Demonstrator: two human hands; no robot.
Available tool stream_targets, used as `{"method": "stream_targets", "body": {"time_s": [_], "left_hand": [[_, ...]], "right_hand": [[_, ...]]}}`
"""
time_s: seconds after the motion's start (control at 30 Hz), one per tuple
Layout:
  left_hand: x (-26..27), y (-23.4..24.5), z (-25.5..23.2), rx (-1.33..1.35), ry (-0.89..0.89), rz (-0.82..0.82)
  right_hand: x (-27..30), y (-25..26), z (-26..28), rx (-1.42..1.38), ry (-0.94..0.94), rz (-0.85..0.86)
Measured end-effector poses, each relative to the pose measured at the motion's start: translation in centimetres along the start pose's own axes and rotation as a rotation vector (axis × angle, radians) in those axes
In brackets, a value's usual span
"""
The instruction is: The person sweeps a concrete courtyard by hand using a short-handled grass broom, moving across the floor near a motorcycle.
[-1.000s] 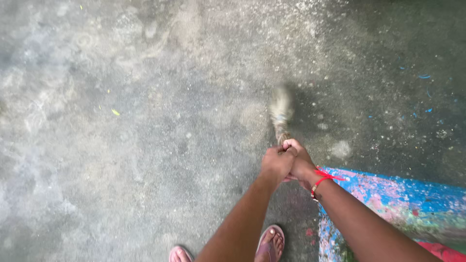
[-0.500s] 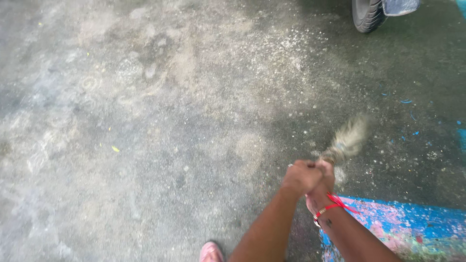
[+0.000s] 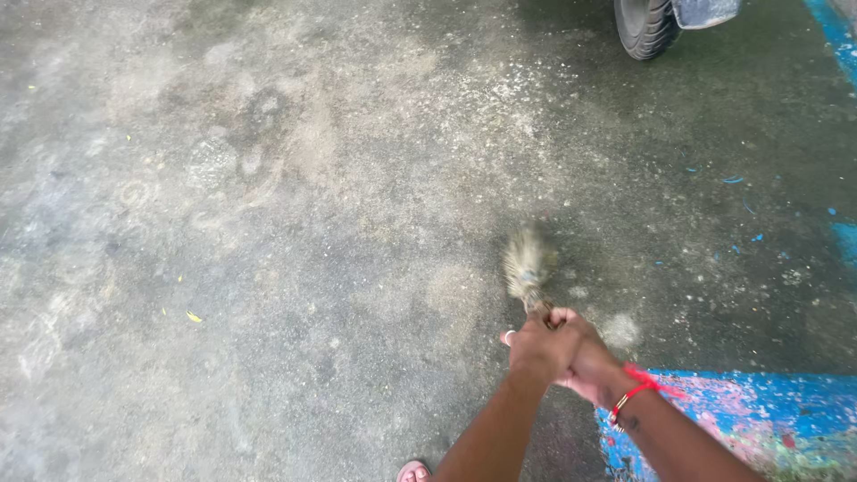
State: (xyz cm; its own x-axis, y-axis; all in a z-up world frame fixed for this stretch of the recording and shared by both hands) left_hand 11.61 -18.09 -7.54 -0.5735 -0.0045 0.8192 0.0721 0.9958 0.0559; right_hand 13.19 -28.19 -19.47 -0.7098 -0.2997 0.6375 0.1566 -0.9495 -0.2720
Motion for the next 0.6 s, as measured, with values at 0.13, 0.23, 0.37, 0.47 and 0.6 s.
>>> {"method": "stream_targets", "body": {"time_s": [0.13,0.23,0.37,0.47,0.6], "left_hand": [[-1.9,2.0,-3.0,-0.041,-0.062,-0.12],[-4.0,2.7,-3.9,0.024,-0.079,-0.062],[-7.7,1.1,-3.2,0.261,-0.103,0.199],[-10.6,-1.0,-2.4,0.215,-0.158,0.298],[-11.0,-0.8,-1.7,0.235,-0.051,0.237]], "right_hand": [[-1.0,-2.2,4.3,-0.064,0.02,0.006],[-1.5,-2.7,5.7,-0.061,0.029,-0.242],[-0.2,-2.2,6.7,-0.076,0.075,-0.584],[-0.7,-0.7,5.5,-0.134,0.059,-0.723],[-3.7,0.5,2.2,-0.223,-0.069,-0.585]]}}
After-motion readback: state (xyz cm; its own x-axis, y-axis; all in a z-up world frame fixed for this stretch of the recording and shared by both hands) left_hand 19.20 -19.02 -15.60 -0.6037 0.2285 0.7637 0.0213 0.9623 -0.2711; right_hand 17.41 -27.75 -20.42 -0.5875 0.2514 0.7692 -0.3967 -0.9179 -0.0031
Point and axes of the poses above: each hand's wrist, its own x-axis away from the middle knuckle, its own y-axis out of the back of the hand, z = x × y, the point moved 10 cm from there along -x, towards the middle knuckle, and after that the axes turned 14 degrees about x, right-handed, at the moved point
